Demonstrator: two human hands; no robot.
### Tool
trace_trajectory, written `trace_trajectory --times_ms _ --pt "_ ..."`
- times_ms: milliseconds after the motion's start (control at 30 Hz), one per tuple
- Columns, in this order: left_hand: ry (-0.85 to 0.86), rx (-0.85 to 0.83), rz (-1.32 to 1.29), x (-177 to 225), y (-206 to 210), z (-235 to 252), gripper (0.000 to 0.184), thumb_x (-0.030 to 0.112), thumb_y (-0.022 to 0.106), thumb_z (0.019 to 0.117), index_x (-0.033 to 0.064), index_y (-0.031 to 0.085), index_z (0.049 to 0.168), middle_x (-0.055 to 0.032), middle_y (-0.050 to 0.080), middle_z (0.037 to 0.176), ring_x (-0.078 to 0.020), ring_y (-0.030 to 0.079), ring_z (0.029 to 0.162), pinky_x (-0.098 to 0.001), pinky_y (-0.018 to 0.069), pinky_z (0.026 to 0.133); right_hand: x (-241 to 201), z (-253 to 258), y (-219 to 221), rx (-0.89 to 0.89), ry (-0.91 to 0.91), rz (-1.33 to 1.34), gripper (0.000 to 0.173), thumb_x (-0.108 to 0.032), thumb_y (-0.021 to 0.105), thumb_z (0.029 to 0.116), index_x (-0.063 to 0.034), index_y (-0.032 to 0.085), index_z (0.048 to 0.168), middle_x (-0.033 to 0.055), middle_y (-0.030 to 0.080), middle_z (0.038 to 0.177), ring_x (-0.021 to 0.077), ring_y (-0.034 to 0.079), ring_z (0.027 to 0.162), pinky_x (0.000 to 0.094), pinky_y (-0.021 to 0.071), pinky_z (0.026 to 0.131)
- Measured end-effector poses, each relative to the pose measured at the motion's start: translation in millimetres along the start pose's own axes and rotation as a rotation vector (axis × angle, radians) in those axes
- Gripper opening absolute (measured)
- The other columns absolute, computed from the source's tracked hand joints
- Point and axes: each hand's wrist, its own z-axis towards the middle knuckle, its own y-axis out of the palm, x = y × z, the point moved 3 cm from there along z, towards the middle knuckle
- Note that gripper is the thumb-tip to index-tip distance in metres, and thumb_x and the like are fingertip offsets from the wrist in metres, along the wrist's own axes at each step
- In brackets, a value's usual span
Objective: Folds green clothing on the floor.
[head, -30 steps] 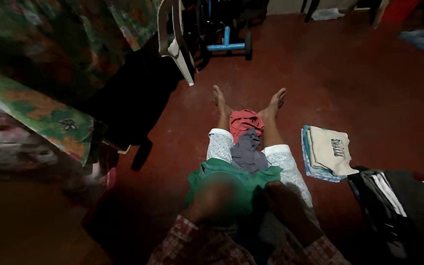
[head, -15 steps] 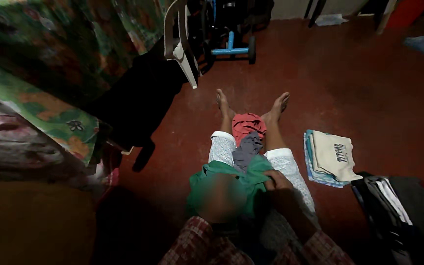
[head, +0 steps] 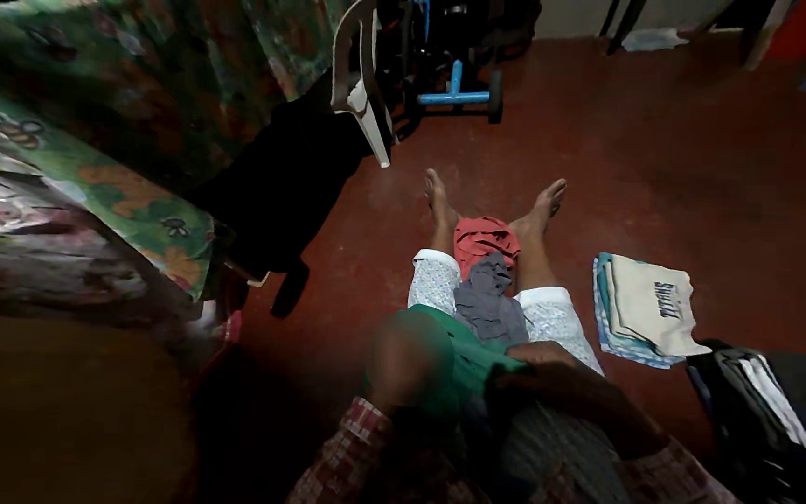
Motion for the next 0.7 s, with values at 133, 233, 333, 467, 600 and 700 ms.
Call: trace_trajectory --times_ms 133,233,333,467,600,700 --pt "-0.007 -0.129 -0.393 1.9 5.2 -4.6 0.014 0.002 0.061 0.0888 0.0012 0.072 0.098 -0.0046 0.068 0.108 -0.0092 0.063 0.104 -0.0255 0.0537 0.090 -6.7 -0.6 -3.9 0.118 -0.176 0.310 0.018 -0.025 0.068 0.0928 -0.0098 0.070 0.084 -0.0072 0.064 0.082 -0.0013 0.059 0.076 0.0199 0.0504 0.069" --pt "-0.131 -0.489 -0.645 14.5 7.7 -12.4 0.042 0.011 0.069 0.0910 -0.0021 0.055 0.128 -0.0023 0.068 0.113 -0.0069 0.066 0.100 -0.0266 0.0562 0.088 -20.0 -3.3 -3.9 0.063 -0.200 0.450 0.016 -0.024 0.062 0.0987 -0.0107 0.068 0.093 -0.0099 0.065 0.078 -0.0040 0.060 0.071 0.0181 0.0523 0.066" --pt "-0.199 -0.684 -0.693 31.9 14.2 -20.1 0.043 0.017 0.076 0.0894 0.0024 0.056 0.125 0.0020 0.068 0.103 -0.0037 0.066 0.093 -0.0241 0.0565 0.085 -39.2 -3.9 0.2 -0.036 -0.201 0.253 0.018 -0.023 0.063 0.0983 -0.0062 0.068 0.094 -0.0025 0.064 0.078 0.0013 0.059 0.072 0.0226 0.0505 0.067" --pt "-0.241 -0.783 -0.620 50.9 26.1 -24.5 0.017 0.012 0.070 0.0947 0.0031 0.068 0.109 0.0050 0.071 0.095 0.0013 0.066 0.088 -0.0219 0.0570 0.082 -50.1 3.2 3.8 -0.032 -0.271 0.229 0.025 -0.025 0.072 0.0926 -0.0052 0.067 0.107 0.0016 0.067 0.087 0.0055 0.062 0.076 0.0260 0.0538 0.069" --pt "-0.460 -0.595 -0.865 54.3 27.3 -26.0 0.013 0.006 0.062 0.0964 0.0096 0.067 0.108 0.0071 0.073 0.097 -0.0017 0.069 0.093 -0.0257 0.0577 0.089 -42.2 5.6 0.3 0.453 -0.356 0.242 0.028 -0.017 0.066 0.0948 0.0017 0.067 0.116 0.0092 0.069 0.109 0.0098 0.067 0.097 0.0262 0.0570 0.086" --pt "-0.506 -0.286 -1.362 42.8 28.9 -28.7 0.018 0.019 0.067 0.0910 0.0140 0.073 0.108 -0.0031 0.076 0.104 -0.0132 0.072 0.100 -0.0354 0.0588 0.090 -26.3 -8.1 -4.3 0.747 -0.316 0.416 0.015 -0.008 0.056 0.0986 0.0000 0.066 0.106 0.0023 0.073 0.092 0.0086 0.071 0.079 0.0261 0.0621 0.073"
